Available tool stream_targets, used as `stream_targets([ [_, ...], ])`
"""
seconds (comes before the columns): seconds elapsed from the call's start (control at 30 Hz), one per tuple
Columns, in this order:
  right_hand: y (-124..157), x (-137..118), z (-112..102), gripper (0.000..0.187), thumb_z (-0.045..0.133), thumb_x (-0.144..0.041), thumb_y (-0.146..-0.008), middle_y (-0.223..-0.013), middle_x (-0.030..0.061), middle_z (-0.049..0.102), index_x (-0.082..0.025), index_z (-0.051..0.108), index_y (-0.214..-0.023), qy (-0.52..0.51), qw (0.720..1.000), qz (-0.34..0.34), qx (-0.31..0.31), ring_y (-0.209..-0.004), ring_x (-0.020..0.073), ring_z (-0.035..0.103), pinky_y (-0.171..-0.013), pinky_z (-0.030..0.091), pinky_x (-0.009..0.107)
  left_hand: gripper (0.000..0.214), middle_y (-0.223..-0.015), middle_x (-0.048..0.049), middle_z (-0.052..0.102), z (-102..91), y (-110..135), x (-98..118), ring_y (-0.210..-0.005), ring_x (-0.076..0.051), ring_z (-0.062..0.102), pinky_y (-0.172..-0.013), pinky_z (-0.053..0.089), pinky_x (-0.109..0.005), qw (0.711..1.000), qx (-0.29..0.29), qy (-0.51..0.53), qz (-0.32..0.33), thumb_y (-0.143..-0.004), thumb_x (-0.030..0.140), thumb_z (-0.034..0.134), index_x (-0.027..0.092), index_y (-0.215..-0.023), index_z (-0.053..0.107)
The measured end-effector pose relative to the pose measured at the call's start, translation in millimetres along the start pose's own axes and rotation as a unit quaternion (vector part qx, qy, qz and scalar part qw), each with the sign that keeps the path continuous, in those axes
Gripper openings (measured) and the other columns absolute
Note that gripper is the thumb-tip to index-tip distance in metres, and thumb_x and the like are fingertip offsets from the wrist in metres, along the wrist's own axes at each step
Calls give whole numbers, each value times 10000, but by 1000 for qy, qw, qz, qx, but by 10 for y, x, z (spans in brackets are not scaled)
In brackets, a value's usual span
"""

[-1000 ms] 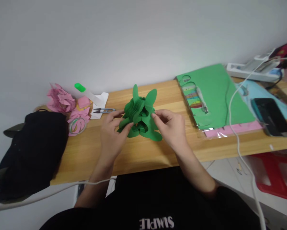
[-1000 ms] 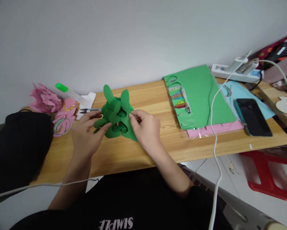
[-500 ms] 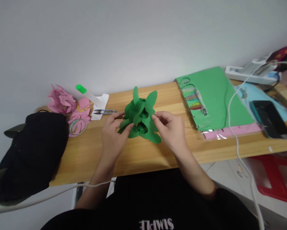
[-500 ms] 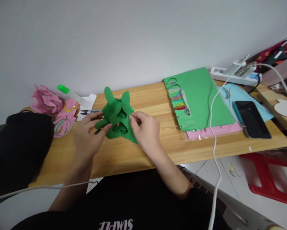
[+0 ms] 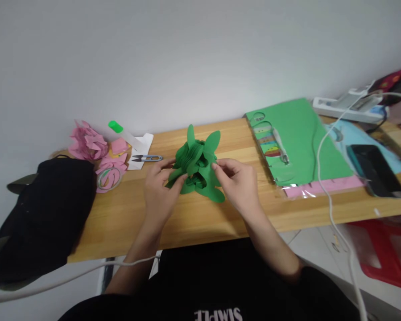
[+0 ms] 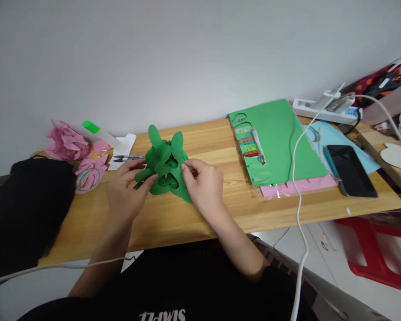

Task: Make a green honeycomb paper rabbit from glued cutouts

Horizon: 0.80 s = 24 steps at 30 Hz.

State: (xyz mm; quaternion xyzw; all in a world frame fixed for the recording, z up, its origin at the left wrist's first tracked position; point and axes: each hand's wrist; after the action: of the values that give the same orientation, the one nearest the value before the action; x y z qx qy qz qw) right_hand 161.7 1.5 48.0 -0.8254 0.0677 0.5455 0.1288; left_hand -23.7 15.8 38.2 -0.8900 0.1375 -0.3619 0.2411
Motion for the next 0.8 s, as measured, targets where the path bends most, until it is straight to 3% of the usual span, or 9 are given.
stream_targets([
  [0.8,-7,10,1,190,599,-293,-808,-737,52,766,-186,756,-806,3,1000,1,3,-630,187,694,-570,471,275,50,-1005,-38,724,6,-13,22,-962,-206,681,-876,564,-385,999,-10,31,-33,-781,267,727,218,-770,728],
])
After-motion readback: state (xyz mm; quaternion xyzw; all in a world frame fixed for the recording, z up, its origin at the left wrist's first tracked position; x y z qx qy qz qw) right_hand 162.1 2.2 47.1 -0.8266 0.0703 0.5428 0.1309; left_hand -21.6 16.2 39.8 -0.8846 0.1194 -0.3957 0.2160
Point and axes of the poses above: each hand's wrist, its own y-axis away from the middle knuckle, its own z-axis out of the palm, x = y × z
